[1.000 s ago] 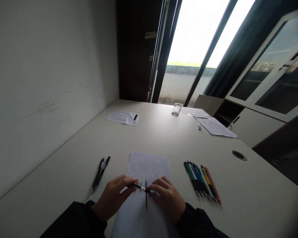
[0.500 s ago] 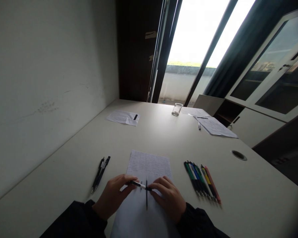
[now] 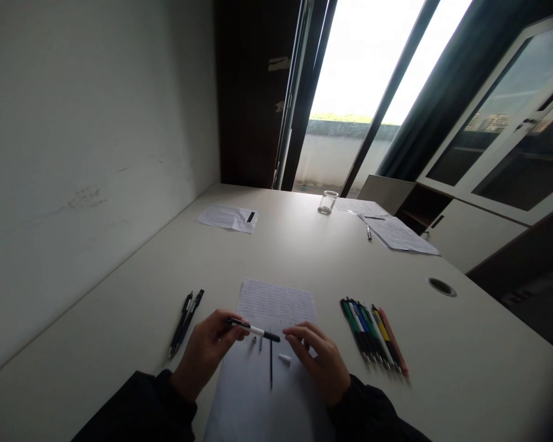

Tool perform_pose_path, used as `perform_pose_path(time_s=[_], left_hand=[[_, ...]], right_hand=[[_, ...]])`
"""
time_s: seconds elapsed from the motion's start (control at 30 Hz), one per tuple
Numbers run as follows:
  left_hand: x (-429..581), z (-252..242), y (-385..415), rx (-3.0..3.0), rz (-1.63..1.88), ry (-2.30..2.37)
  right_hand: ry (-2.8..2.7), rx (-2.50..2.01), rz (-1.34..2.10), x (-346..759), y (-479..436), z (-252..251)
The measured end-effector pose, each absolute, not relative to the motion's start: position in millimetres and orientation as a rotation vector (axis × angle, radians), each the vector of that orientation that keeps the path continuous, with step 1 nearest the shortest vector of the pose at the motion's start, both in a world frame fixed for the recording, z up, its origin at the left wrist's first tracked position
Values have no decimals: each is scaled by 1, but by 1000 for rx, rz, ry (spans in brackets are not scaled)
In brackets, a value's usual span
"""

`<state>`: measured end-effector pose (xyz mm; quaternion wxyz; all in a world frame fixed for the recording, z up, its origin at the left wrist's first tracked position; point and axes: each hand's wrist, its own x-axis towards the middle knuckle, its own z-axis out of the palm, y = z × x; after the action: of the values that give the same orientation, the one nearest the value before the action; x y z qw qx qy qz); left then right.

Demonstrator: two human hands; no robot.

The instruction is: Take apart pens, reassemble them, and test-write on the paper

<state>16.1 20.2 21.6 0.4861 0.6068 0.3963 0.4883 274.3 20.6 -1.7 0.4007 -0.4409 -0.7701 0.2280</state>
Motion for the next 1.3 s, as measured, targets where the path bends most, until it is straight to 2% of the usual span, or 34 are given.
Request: perform_pose_path(time_s=[0.5, 0.97, 1.3], left_hand=[[13, 23, 27, 1237, 1341, 1098], [12, 20, 27, 1266, 1340, 1089], [12, 21, 27, 1248, 1337, 1097]], right_hand=[[-2402, -1387, 535, 276, 22, 11], [-2531, -1165, 288, 274, 20, 4], [-2469, -1183, 243, 276, 24, 1]])
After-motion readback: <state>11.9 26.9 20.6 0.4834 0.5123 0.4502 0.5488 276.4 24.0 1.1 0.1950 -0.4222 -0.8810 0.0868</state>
